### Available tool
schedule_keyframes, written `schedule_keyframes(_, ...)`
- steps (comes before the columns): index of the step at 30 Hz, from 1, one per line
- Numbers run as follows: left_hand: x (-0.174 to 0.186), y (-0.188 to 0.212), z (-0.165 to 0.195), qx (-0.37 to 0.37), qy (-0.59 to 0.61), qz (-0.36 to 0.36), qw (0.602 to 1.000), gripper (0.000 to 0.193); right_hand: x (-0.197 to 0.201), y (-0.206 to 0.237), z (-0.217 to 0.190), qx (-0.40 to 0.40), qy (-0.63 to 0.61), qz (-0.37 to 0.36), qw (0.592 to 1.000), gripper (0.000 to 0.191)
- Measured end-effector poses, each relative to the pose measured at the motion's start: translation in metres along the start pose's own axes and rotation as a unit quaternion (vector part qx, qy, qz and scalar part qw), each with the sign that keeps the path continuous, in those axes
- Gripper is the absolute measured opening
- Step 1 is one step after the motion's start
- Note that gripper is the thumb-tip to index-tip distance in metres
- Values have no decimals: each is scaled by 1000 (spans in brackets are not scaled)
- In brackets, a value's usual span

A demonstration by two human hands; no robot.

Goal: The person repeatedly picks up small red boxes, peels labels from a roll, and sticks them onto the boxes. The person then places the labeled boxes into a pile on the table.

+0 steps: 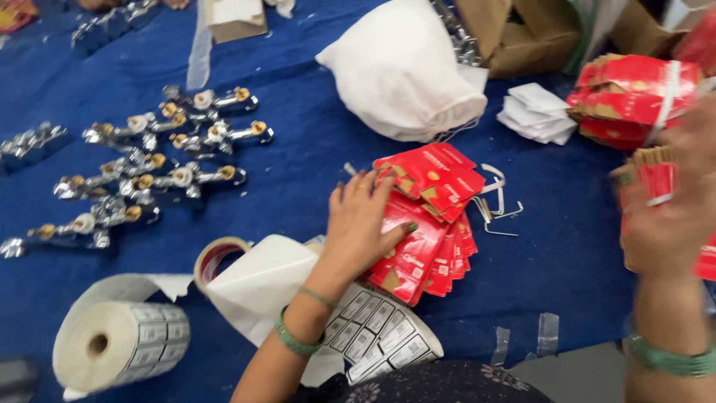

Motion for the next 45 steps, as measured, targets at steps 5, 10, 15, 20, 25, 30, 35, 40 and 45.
schedule_keyframes(5, 1, 3, 14, 8, -48, -5, 999, 88, -85, 21, -54, 20, -125, -115, 985, 53)
schedule_keyframes(10, 7, 16, 22, 59, 8, -34, 998, 121, -118, 42, -59, -11, -190, -128, 973, 58)
schedule_keyframes(15, -3, -7, 49, -64, -101, -8, 993, 100, -118, 52, -37, -15, -197, -25, 980, 55)
schedule_keyframes(20, -56, -48, 50, -123, -150, -141, 971, 73, -110, 65, -22, 17, -250, 41, 967, 53)
schedule_keyframes(25, -69, -63, 49, -197, -119, -76, 970, 43, -96, 74, 13, -37, -216, 88, 972, 48)
schedule_keyframes(30, 4, -67, 14, -147, 40, 114, 982, 40, -86, 80, 44, -83, -227, 135, 961, 47)
schedule_keyframes(35, 41, -39, -14, 11, 489, 97, 867, 36, -80, 79, 49, -88, -240, 155, 954, 45)
schedule_keyframes(40, -28, 21, 43, 169, 739, -23, 652, 41, -53, 83, 42, -80, -243, 191, 948, 45)
schedule_keyframes(45, -111, 70, 104, 203, 834, -104, 502, 38, -19, 108, 42, -118, -267, 174, 941, 59)
Point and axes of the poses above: each hand's wrist, its own y-axis away from the middle knuckle, its own x-axis out of the back of the hand, z = x × y, the point moved 6 cm from there along -y, towards the middle knuckle, and after that the axes turned 2 degrees about -z, right-handed, at the moved point
